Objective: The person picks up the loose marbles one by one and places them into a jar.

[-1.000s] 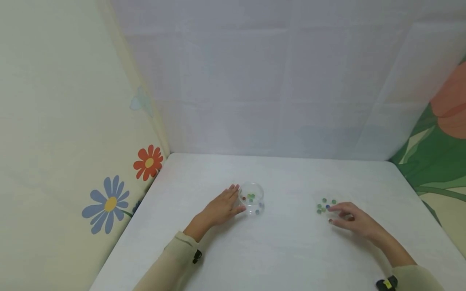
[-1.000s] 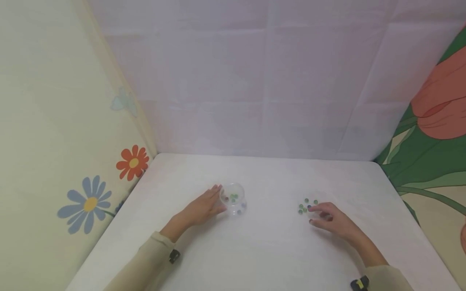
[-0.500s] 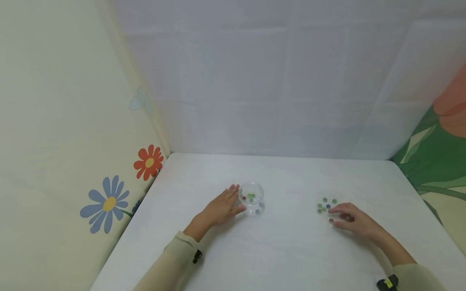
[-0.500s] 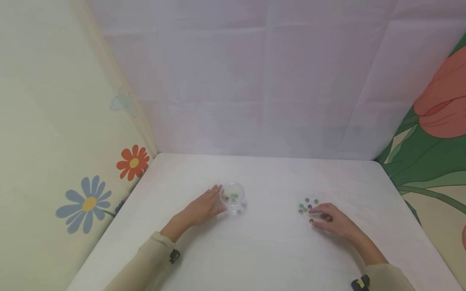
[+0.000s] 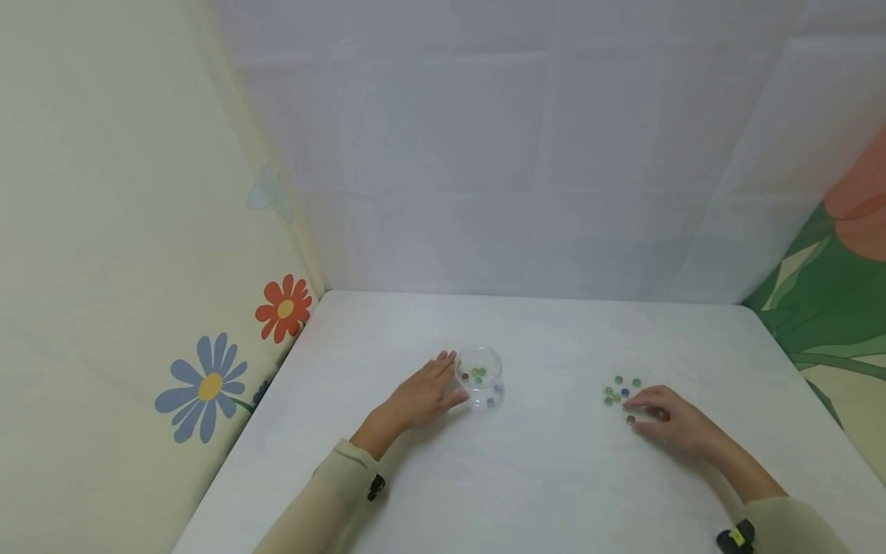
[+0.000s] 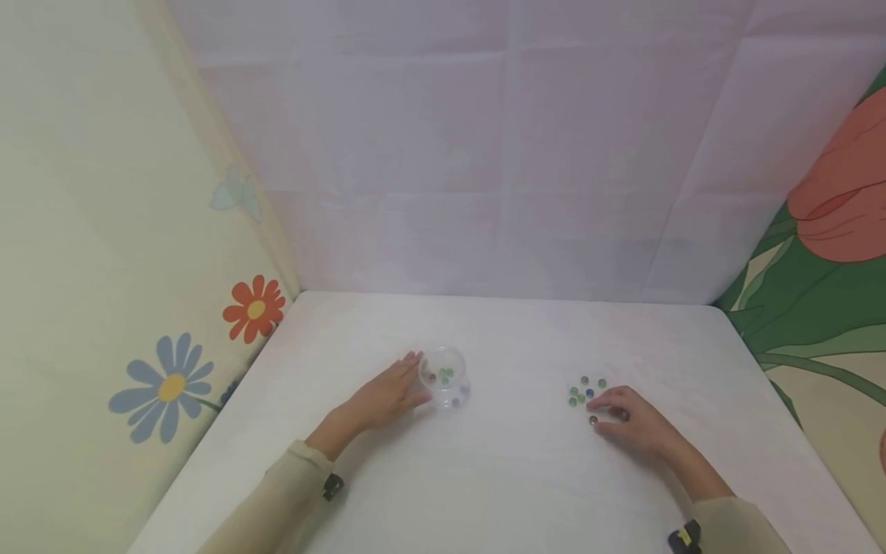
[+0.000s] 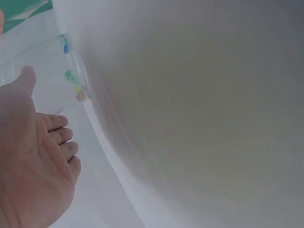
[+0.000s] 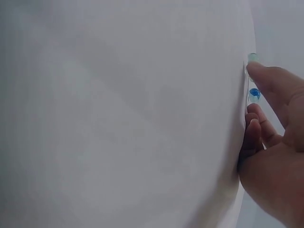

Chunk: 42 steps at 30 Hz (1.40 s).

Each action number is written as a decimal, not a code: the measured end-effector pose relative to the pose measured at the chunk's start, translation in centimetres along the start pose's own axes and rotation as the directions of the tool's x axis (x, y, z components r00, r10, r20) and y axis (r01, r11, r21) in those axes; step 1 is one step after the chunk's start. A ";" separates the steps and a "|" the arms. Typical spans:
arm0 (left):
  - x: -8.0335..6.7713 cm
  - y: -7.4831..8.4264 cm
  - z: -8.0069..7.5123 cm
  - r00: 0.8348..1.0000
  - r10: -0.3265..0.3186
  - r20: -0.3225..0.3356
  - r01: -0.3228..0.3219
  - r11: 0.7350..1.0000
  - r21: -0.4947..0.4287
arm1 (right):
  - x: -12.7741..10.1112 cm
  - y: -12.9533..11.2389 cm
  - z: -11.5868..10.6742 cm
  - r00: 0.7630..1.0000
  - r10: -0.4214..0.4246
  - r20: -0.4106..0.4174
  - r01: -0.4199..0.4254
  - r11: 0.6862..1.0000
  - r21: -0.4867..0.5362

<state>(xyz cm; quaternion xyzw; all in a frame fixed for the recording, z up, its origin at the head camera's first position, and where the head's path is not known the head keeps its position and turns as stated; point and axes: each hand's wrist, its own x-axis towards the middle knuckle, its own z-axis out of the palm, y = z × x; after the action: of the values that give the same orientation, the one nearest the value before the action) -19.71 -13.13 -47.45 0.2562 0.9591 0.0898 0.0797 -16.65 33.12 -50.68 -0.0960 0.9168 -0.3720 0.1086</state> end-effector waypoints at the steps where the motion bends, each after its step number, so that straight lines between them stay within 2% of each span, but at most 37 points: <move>1: 0.0 0.0 0.0 1.000 0.001 -0.001 -0.001 1.000 -0.001 | 0.1 0.0 0.0 1.000 0.002 -0.002 -0.002 1.000 -0.007; 12: 0.0 -0.1 0.3 1.000 0.002 -0.008 -0.002 1.000 -0.009 | 0.4 -0.2 0.5 1.000 0.014 -0.027 -0.016 0.997 -0.075; 26: 0.0 0.1 0.2 1.000 -0.024 0.004 0.025 0.999 -0.021 | 0.5 -0.6 0.3 0.997 0.066 -0.027 -0.068 0.994 -0.082; 35: -0.1 0.3 -0.1 1.000 -0.028 0.007 0.028 0.999 -0.024 | 0.1 -1.2 0.7 0.992 0.003 -0.128 -0.014 0.996 -0.083; 42: 0.0 0.2 0.0 1.000 -0.023 0.000 0.023 0.999 -0.035 | -0.1 -2.3 0.8 0.988 -0.047 -0.145 0.040 0.998 -0.051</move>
<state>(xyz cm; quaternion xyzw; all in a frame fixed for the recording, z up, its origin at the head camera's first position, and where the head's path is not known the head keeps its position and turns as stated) -19.59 -13.01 -47.45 0.2437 0.9603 0.1059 0.0849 -16.14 31.02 -49.58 -0.0913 0.9287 -0.3581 0.0306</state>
